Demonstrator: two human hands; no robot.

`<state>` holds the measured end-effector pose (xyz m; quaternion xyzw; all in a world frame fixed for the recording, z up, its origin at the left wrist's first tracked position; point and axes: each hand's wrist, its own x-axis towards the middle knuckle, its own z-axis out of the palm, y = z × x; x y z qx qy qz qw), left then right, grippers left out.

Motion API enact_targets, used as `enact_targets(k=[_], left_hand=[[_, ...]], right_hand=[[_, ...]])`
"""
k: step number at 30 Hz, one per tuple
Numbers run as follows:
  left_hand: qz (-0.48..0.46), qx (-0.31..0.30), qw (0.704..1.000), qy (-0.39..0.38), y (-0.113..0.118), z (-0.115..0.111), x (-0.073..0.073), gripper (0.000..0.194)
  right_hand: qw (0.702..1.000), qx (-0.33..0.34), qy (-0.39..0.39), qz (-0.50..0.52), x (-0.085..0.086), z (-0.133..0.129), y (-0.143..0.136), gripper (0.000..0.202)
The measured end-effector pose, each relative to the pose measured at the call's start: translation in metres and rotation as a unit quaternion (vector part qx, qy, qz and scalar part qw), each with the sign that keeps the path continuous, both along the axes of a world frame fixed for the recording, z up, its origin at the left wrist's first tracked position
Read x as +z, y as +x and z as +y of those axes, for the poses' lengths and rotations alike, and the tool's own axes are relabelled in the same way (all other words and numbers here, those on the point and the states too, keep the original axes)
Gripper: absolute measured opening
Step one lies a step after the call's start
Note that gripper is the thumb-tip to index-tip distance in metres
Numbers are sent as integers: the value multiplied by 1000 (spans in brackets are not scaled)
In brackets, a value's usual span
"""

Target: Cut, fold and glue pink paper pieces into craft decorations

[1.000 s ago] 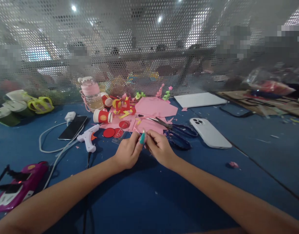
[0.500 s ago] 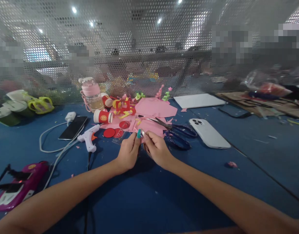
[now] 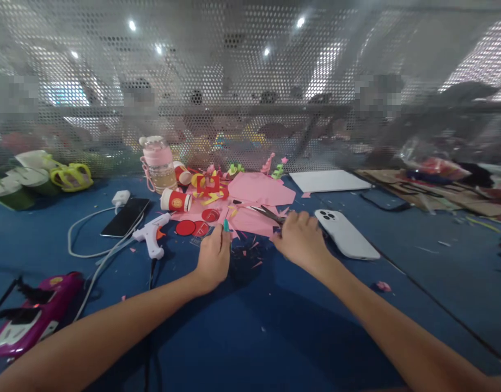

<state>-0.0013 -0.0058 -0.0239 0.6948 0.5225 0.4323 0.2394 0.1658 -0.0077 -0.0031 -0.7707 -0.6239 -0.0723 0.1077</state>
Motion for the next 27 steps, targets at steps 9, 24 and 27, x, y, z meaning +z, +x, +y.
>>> enact_targets(k=[9,24,27], left_hand=[[-72,6,997,-12,1,0,-5,28],[-52,-18,998,-20,2,-2,-4,28],[-45,-18,999,-20,1,-2,-4,27]], right_hand=[[976,49,-175,119,-8,3,56,41],[998,8,-64,-16,-9,2,47,44],[997,6,-65,-29,-8,2,47,44]])
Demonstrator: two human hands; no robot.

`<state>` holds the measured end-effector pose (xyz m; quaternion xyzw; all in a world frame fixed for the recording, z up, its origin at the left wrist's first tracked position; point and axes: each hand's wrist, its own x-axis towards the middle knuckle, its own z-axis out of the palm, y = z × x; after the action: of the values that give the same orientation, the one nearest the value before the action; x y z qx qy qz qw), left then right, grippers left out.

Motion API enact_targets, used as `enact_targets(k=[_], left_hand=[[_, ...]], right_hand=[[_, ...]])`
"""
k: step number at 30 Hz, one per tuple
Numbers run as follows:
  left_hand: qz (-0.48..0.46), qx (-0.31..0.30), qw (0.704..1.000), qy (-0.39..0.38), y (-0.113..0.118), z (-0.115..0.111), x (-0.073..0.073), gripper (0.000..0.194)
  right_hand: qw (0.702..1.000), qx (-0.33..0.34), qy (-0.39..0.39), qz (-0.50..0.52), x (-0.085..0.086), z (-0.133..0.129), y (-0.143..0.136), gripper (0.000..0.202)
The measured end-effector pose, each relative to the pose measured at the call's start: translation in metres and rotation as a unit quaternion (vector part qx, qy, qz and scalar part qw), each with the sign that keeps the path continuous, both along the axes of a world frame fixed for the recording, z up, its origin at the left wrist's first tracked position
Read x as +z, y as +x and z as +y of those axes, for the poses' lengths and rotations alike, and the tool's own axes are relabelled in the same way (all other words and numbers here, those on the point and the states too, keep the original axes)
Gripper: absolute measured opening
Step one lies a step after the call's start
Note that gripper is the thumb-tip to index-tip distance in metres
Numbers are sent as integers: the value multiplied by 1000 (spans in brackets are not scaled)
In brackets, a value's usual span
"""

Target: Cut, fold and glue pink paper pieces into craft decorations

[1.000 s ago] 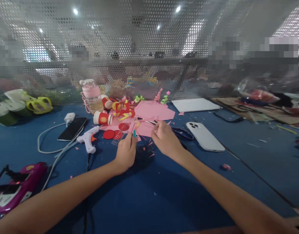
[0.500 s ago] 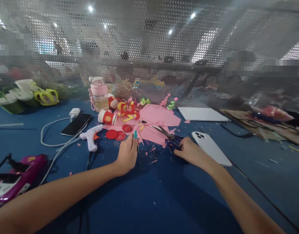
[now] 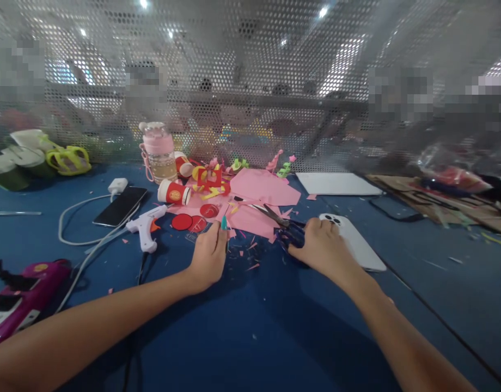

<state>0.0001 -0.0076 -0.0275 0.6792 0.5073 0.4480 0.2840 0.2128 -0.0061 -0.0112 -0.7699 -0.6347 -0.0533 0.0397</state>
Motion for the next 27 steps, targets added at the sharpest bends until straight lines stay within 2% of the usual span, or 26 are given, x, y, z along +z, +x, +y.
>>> enact_targets(k=[3,6,10,14,18,20,25,27], left_hand=[[7,1,1000,3,0,0,0,27],[10,1,1000,8,0,0,0,27],[8,-5,1000,13,0,0,1,27],[15,2,1000,11,0,-1,3,27],[15,3,1000,11,-1,-3,4,27],[14,2,1000,13,-1,-3,4,26],[-1,14,1000,13,0,-2,3,27],[-7,24,1000,11,0,-1,2,28]], right_hand=[[992,44,-86,84,0,3,3,30],[988,82,-91,98,1,5,4,10],[993,79,-44,75,4,3,0,22],[996,89,21,-16,3,-1,-5,17],[997,15,62,-43,-3,1,-6,46],[999,3,31,-25,-4,4,-2,47],[995,46,-55,65,1,8,10,16],[986,62,-72,138,5,6,12,15]])
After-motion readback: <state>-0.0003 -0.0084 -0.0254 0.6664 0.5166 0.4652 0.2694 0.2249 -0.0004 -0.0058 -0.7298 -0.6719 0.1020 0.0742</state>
